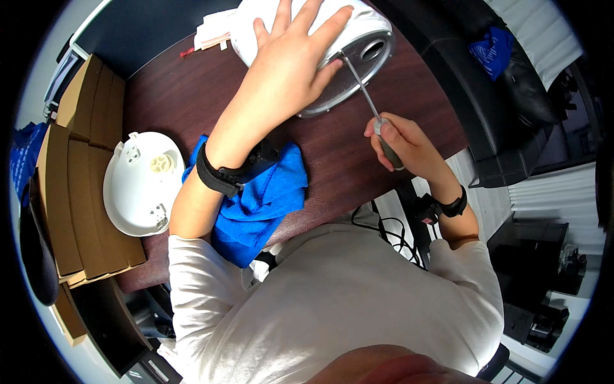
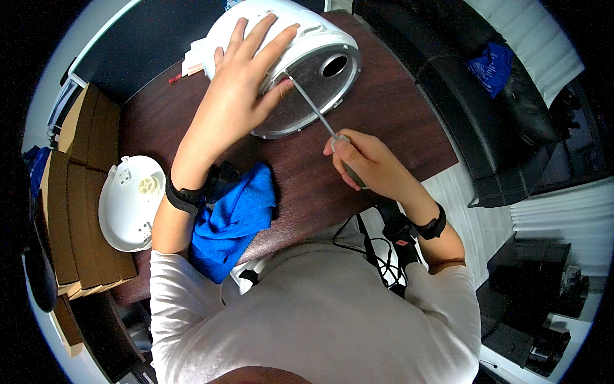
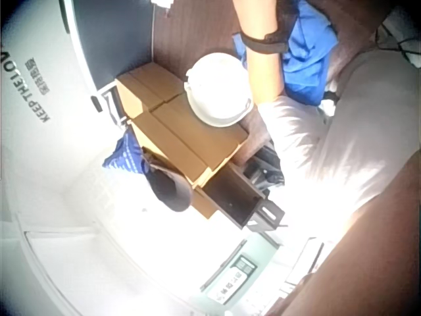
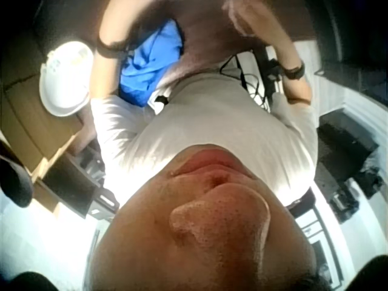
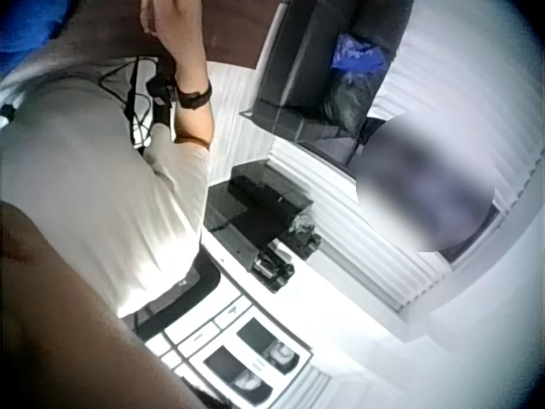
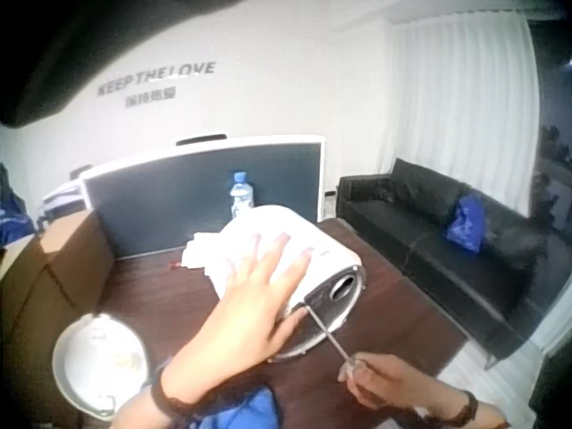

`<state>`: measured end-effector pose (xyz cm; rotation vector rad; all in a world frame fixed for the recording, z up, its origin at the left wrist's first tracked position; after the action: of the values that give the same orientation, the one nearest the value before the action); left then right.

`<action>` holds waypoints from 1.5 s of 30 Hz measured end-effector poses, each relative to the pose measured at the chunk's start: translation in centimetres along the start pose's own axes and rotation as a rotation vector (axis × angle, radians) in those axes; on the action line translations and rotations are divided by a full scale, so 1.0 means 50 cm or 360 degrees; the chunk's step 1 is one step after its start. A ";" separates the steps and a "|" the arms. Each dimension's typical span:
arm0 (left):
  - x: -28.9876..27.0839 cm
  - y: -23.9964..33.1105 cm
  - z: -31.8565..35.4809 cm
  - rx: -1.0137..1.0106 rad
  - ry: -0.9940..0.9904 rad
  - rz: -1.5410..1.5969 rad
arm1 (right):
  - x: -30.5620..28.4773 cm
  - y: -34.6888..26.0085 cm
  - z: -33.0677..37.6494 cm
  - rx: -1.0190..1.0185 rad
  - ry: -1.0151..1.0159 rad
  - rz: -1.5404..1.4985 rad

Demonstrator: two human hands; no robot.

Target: The person uses a screwdriver to tighten screws on the bottom of a white appliance, then wipes the surface with a blue cloth and places the lid on top.

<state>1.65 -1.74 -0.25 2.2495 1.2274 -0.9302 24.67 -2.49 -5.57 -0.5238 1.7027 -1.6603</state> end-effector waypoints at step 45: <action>0.002 -0.001 0.002 -0.0088 0.0015 0.0026 | 0.024 0.091 0.056 0.0107 0.0535 -0.0675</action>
<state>1.62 -1.71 -0.41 2.2200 1.2218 -0.8695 26.69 -4.84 -10.11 -0.6339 1.8533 -2.2027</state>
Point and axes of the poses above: each hand's wrist, its own z-axis away from the middle knuckle, its own x-axis out of the palm, y = z × x, the point moved 1 cm from there along -z, towards the middle knuckle, and after that the axes turned 3 degrees about x, right-handed, at the moved point
